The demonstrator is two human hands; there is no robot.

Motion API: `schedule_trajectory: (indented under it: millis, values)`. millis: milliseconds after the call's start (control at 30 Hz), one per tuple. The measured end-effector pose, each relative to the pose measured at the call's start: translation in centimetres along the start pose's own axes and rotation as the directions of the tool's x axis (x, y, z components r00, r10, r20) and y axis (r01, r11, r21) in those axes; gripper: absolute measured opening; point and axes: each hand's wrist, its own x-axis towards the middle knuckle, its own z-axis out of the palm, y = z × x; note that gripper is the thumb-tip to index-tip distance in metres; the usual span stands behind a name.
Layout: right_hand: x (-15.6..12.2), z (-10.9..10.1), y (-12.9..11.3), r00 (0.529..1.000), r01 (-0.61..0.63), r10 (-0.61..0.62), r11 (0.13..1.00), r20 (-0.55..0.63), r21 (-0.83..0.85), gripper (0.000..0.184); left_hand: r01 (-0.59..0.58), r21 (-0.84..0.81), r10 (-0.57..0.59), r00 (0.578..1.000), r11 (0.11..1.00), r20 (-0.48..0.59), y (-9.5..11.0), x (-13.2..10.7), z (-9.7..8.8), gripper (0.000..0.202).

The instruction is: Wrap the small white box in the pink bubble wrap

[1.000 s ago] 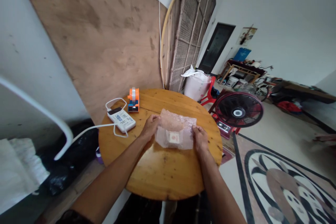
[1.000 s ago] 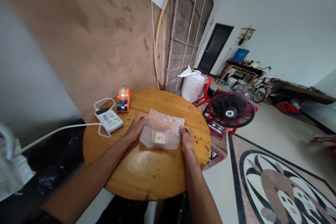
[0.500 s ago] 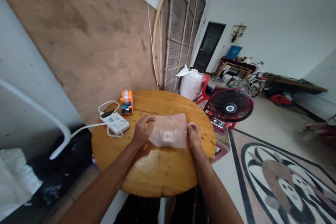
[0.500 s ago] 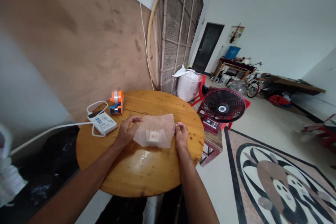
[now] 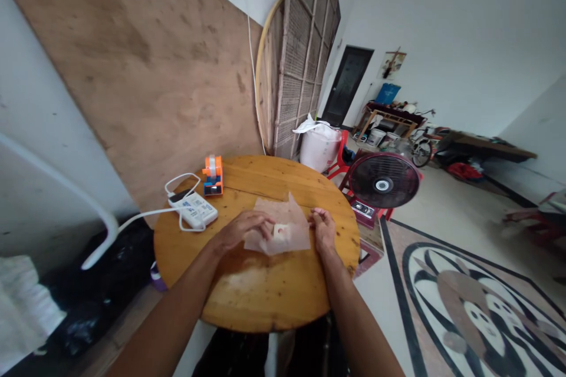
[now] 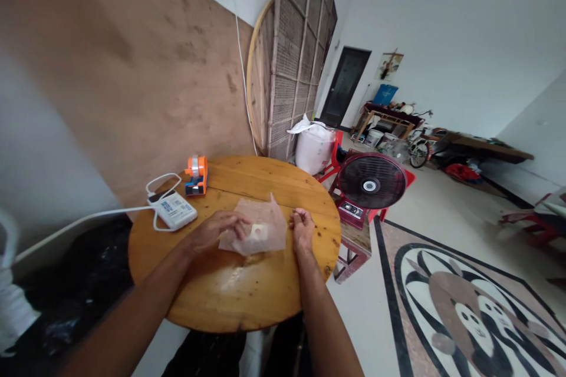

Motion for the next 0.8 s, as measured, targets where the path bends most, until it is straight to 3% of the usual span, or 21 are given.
schedule_trajectory:
  millis: [33, 100, 167, 233, 267, 300, 333, 400, 467, 533, 600, 667, 733, 800]
  values:
    - [0.0, 0.0, 0.0, 1.0, 0.002, -0.002, 1.0, -0.001, -0.003, 0.018, 0.068, -0.069, -0.059, 0.989, 0.995, 0.135, 0.4, -0.4, 0.0, 0.046]
    - [0.0, 0.0, -0.1, 1.0, 0.005, -0.005, 1.0, -0.003, -0.008, 0.018, 0.23, -0.134, -0.168, 0.917, 0.964, 0.363, 1.0, -1.1, 0.1, 0.047]
    - [-0.1, 0.1, -0.2, 1.0, 0.007, -0.007, 1.0, -0.006, -0.013, 0.018, 0.312, -0.146, -0.219, 0.868, 0.939, 0.446, 1.0, -1.3, 0.1, 0.045]
    - [-0.2, 0.1, -0.3, 1.0, 0.005, -0.005, 1.0, -0.003, -0.015, 0.019, 0.244, -0.143, -0.19, 0.931, 0.959, 0.311, 0.2, -0.9, 0.0, 0.041]
    - [-0.2, 0.2, -0.4, 1.0, 0.003, -0.003, 1.0, 0.0, -0.014, 0.019, 0.16, -0.116, -0.14, 0.977, 0.98, 0.158, -0.3, -0.5, -0.1, 0.038]
    - [-0.3, 0.2, -0.4, 1.0, 0.001, -0.001, 1.0, 0.004, -0.011, 0.019, 0.075, -0.056, -0.076, 0.997, 0.996, -0.009, -0.8, -0.1, -0.1, 0.035]
    - [-0.4, 0.3, -0.4, 1.0, 0.0, 0.0, 1.0, 0.008, -0.006, 0.02, 0.014, 0.023, -0.01, 0.99, 1.0, -0.144, -1.3, 0.3, -0.2, 0.033]
    - [-0.5, 0.3, -0.5, 1.0, -0.002, 0.002, 1.0, 0.014, 0.005, 0.021, -0.021, 0.154, 0.059, 0.968, 0.988, -0.245, -2.2, 1.0, -0.1, 0.034]
    - [-0.5, 0.2, -0.8, 1.0, -0.001, 0.001, 1.0, 0.017, 0.015, 0.021, -0.01, 0.225, 0.062, 0.973, 0.974, -0.224, -2.8, 1.4, 0.3, 0.049]
    - [-0.5, 0.2, -1.6, 1.0, 0.01, -0.01, 1.0, 0.022, 0.02, 0.021, -0.005, 0.275, 0.05, 0.986, 0.961, -0.157, -3.3, 1.4, 0.8, 0.077]
    - [-0.6, 0.4, -3.0, 0.999, 0.037, -0.038, 0.999, 0.026, 0.02, 0.02, -0.028, 0.335, 0.057, 0.995, 0.942, -0.076, -3.8, 1.4, 1.3, 0.101]
    - [-1.0, 1.0, -5.0, 0.994, 0.087, -0.087, 0.996, 0.066, 0.009, 0.019, -0.074, 0.396, 0.085, 0.996, 0.915, -0.01, -4.2, 1.2, 1.6, 0.114]
    - [-1.8, 1.9, -7.1, 0.962, 0.16, -0.15, 0.987, 0.227, -0.027, 0.02, -0.105, 0.44, 0.105, 0.994, 0.892, 0.024, -4.3, 1.2, 1.7, 0.118]
    - [-2.9, 3.0, -8.7, 0.846, 0.211, -0.113, 0.968, 0.521, -0.132, 0.018, -0.115, 0.454, 0.109, 0.993, 0.883, 0.04, -4.3, 1.2, 1.7, 0.121]
